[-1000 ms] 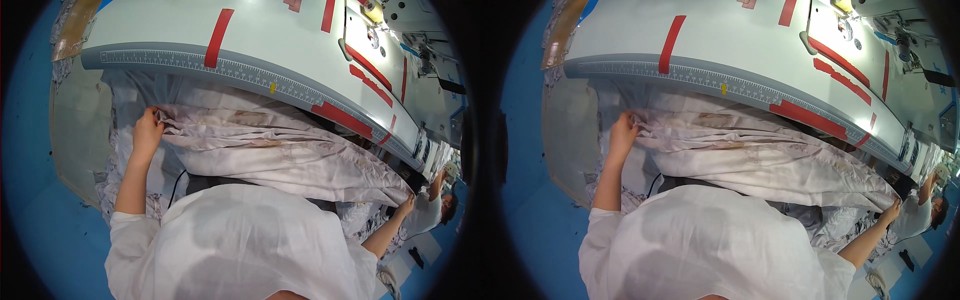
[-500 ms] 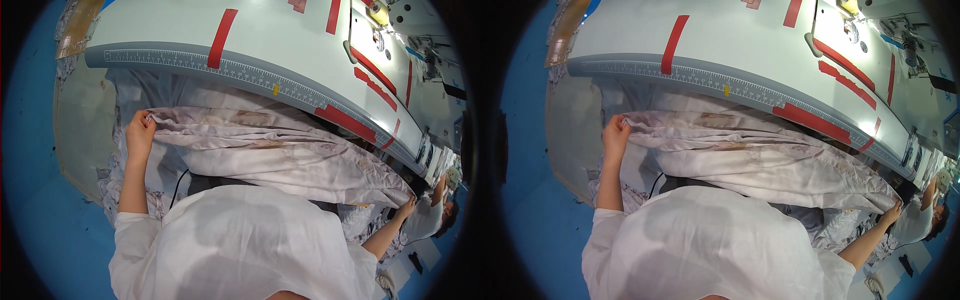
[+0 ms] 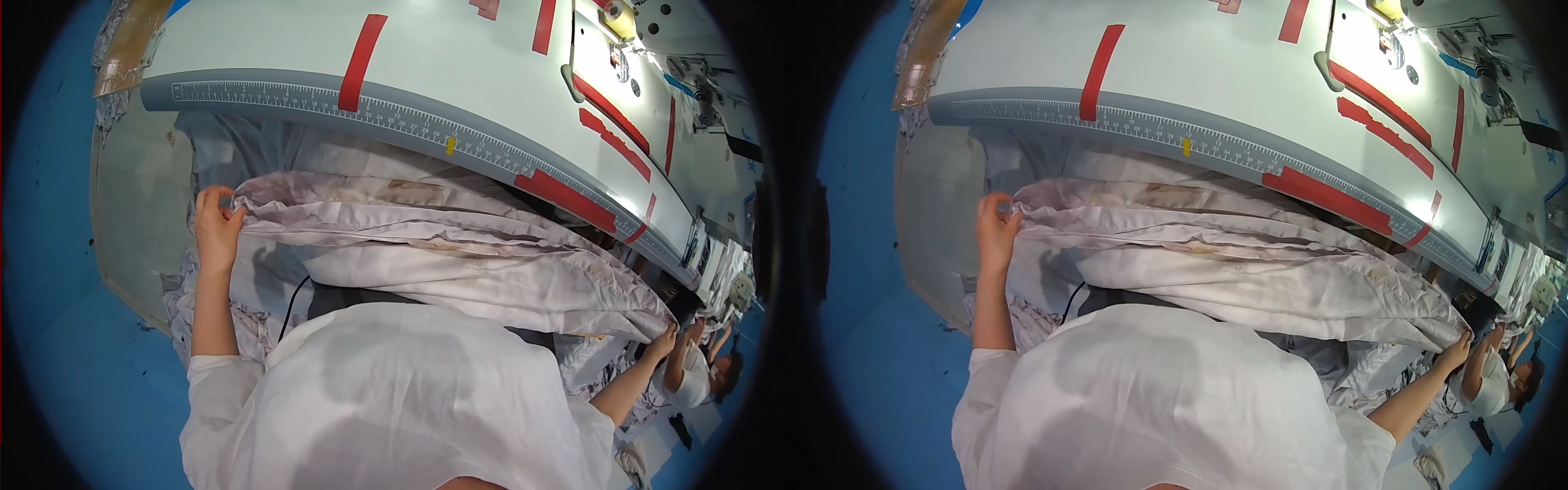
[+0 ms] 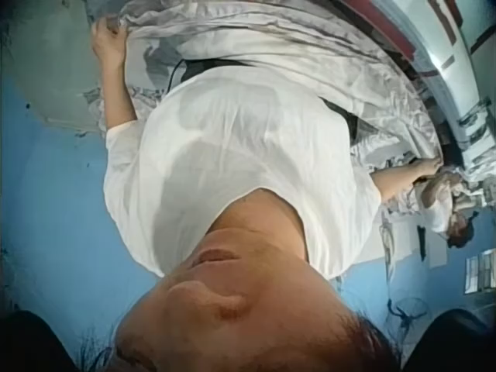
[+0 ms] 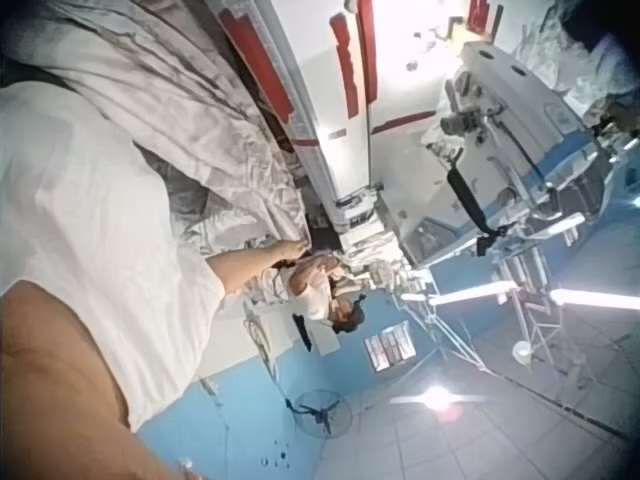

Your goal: Sewing fabric pieces together using an industrial sewing machine to create pillowcases.

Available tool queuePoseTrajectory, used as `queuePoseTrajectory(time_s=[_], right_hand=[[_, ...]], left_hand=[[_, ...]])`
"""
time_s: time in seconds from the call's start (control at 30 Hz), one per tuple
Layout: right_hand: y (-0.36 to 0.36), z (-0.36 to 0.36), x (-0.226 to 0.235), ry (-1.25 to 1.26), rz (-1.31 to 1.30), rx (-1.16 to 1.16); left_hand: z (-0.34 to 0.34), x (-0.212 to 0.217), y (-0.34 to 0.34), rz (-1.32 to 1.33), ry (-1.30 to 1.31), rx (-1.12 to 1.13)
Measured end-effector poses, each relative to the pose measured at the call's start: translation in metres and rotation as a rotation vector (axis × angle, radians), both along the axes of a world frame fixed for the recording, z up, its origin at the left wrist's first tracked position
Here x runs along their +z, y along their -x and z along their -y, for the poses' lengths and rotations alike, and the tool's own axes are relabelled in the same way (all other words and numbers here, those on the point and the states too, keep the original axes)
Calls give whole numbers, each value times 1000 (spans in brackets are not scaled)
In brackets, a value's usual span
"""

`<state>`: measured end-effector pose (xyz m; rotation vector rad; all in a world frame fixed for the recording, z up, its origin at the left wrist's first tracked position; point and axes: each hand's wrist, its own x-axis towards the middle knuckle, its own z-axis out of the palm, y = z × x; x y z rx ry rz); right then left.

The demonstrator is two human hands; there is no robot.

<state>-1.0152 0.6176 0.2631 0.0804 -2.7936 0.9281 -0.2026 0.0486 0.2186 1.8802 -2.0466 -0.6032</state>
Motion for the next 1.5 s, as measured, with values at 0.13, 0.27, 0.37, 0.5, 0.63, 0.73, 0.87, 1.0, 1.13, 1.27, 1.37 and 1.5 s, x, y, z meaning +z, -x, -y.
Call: queuePoseTrajectory(time_s=[0.13,0.27,0.37,0.5,0.63,0.73,0.87,1.0,1.13,1.27,1.37,1.5], right_hand=[[-2,6,-2,-59,-18,56],[-6,6,5,44,7,-11],[-16,14,10,-85,-62,-16],[-17,22,21,-233,-152,-31],[-12,35,-5,-219,-142,64],[-6,25,-19,117,36,3],[0,-13,-7,156,-7,-12],[1,-3,-4,3,-9,-31],[4,5,0,-2,-35,-13],[9,10,6,-4,-15,-12],[8,17,10,-76,-50,-7],[12,17,20,-75,-50,25]], left_hand=[[2,-2,-7,-17,48,-8],[7,0,-2,132,-57,29],[16,-5,-24,184,50,-122],[68,51,-77,-141,-214,109],[105,68,-66,-44,-115,34],[115,51,-52,-46,17,-45],[108,54,-19,-134,-370,-176],[115,48,-21,-197,-330,-334],[127,48,-10,-159,-290,-479],[123,42,4,118,-188,-621],[119,46,18,326,-97,-788],[123,36,12,454,-21,-981]])
